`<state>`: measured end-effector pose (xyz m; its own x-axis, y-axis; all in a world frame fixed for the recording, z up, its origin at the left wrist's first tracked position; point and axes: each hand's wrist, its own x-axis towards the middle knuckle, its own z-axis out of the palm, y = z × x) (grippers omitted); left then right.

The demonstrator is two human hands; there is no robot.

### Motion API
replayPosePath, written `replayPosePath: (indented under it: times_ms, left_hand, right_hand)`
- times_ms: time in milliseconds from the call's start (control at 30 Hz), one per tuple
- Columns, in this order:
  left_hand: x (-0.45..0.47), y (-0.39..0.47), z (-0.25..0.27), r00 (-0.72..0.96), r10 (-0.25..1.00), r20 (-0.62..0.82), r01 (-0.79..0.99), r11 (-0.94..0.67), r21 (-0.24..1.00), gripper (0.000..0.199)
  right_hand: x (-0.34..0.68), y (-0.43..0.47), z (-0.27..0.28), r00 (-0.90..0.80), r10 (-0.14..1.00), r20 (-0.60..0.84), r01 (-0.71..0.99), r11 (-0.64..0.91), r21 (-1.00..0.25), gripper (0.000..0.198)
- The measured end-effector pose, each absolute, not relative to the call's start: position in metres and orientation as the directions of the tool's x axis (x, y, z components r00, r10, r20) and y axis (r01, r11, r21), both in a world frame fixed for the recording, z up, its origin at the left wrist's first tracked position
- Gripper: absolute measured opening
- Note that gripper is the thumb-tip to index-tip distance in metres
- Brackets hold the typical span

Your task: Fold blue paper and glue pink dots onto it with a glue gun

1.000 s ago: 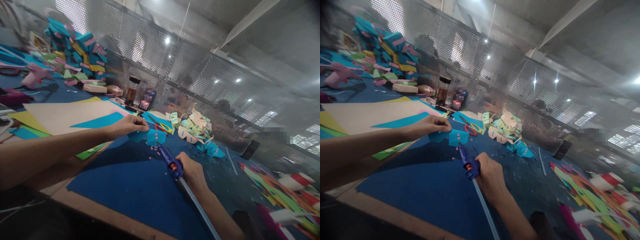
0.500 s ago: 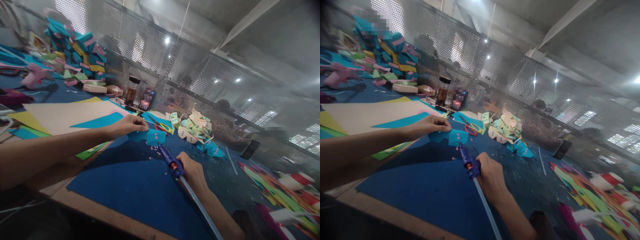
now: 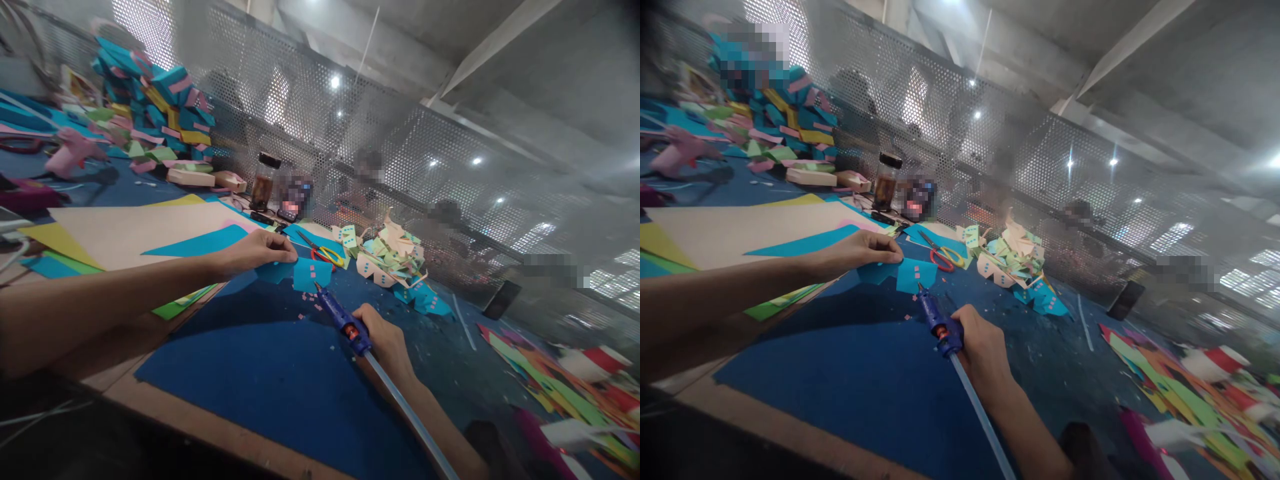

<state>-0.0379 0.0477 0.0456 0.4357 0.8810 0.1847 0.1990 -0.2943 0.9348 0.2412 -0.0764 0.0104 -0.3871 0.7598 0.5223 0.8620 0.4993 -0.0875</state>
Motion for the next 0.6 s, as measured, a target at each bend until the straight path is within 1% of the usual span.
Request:
replayPosePath:
  times_ms: [133,333,433,533,600]
  left_hand:
    - [-0.038,0.049,0.045,0.435,0.882,0.18,0.182,-0.282,0.942,0.024]
    - [-0.04,0.056,0.039,0.435,0.885,0.166,0.18,-0.266,0.947,0.024]
    - [-0.04,0.059,0.037,0.421,0.89,0.175,0.177,-0.269,0.947,0.024]
    - [-0.039,0.058,0.039,0.395,0.901,0.178,0.164,-0.26,0.952,0.024]
    - [-0.039,0.057,0.041,0.363,0.913,0.186,0.165,-0.259,0.952,0.024]
  right_hand:
    - [0.242,-0.074,0.006,-0.334,0.775,0.536,0.872,0.47,-0.136,0.012]
    - [0.239,-0.076,0.006,-0.222,0.837,0.5,0.861,0.409,-0.303,0.006]
    - [0.238,-0.077,0.007,-0.164,0.865,0.474,0.847,0.37,-0.381,0.006]
    - [0.237,-0.078,0.007,-0.125,0.888,0.442,0.815,0.346,-0.464,0.01]
    - [0.236,-0.078,0.009,-0.093,0.899,0.428,0.79,0.328,-0.519,0.017]
